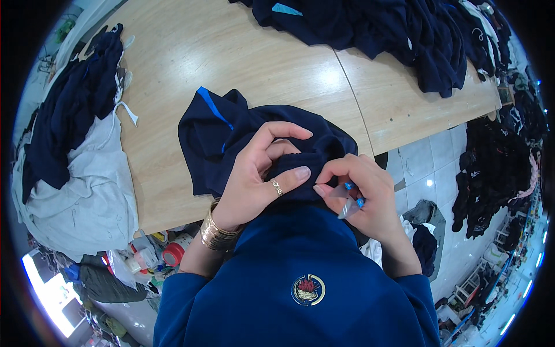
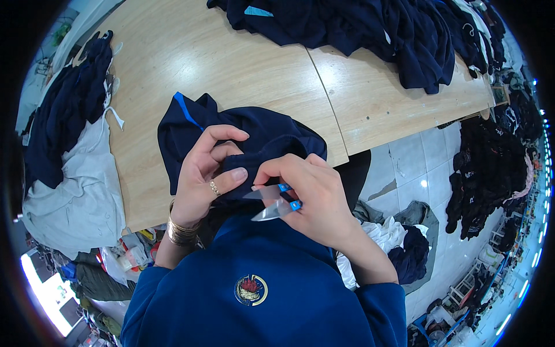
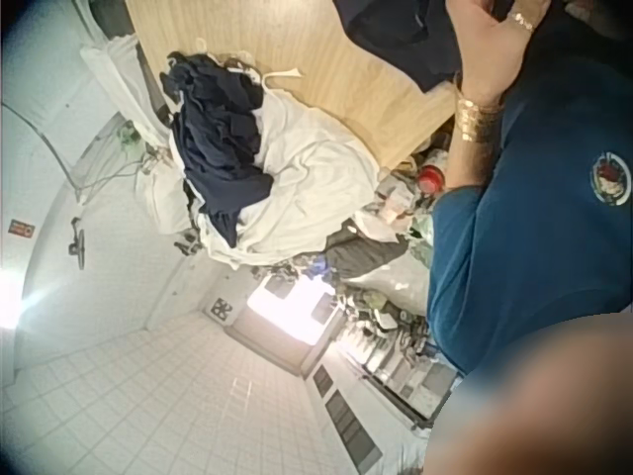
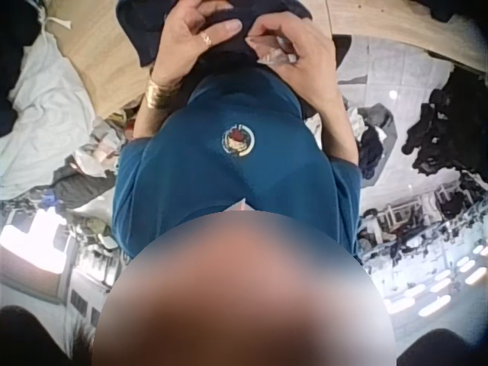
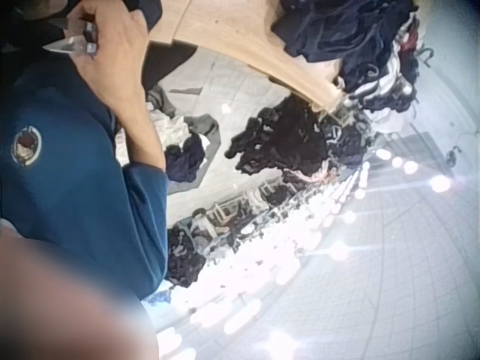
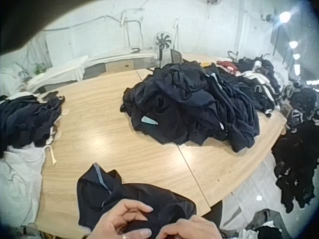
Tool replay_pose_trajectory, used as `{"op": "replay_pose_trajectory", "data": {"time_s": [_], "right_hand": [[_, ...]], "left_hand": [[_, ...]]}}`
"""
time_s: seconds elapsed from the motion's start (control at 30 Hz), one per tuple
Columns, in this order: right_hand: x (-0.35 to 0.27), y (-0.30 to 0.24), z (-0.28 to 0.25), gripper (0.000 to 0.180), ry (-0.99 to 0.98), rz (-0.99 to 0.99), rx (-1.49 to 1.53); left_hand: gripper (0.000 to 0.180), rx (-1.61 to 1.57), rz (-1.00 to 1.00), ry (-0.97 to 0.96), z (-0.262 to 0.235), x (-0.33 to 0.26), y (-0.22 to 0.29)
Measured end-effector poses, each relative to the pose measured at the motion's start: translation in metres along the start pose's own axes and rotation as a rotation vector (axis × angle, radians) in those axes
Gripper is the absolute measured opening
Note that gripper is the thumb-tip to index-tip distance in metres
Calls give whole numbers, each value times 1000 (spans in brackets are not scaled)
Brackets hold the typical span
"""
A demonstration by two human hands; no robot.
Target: Trim loose threads from blue garments using small scissors.
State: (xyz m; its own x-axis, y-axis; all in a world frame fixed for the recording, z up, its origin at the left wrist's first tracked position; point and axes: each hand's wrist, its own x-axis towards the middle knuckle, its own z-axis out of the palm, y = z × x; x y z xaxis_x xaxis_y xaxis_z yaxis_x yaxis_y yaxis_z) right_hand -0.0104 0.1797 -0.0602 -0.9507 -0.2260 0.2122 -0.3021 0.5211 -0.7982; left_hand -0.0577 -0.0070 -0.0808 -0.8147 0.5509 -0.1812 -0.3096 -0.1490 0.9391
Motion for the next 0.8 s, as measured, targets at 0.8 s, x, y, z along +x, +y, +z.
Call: {"op": "replay_pose_trajectory", "data": {"time_s": [0.8], "right_hand": [[-2,-8,-26,30,-7,-136,-519]], "left_hand": [[47,-46,69,-10,6,0,3]]}}
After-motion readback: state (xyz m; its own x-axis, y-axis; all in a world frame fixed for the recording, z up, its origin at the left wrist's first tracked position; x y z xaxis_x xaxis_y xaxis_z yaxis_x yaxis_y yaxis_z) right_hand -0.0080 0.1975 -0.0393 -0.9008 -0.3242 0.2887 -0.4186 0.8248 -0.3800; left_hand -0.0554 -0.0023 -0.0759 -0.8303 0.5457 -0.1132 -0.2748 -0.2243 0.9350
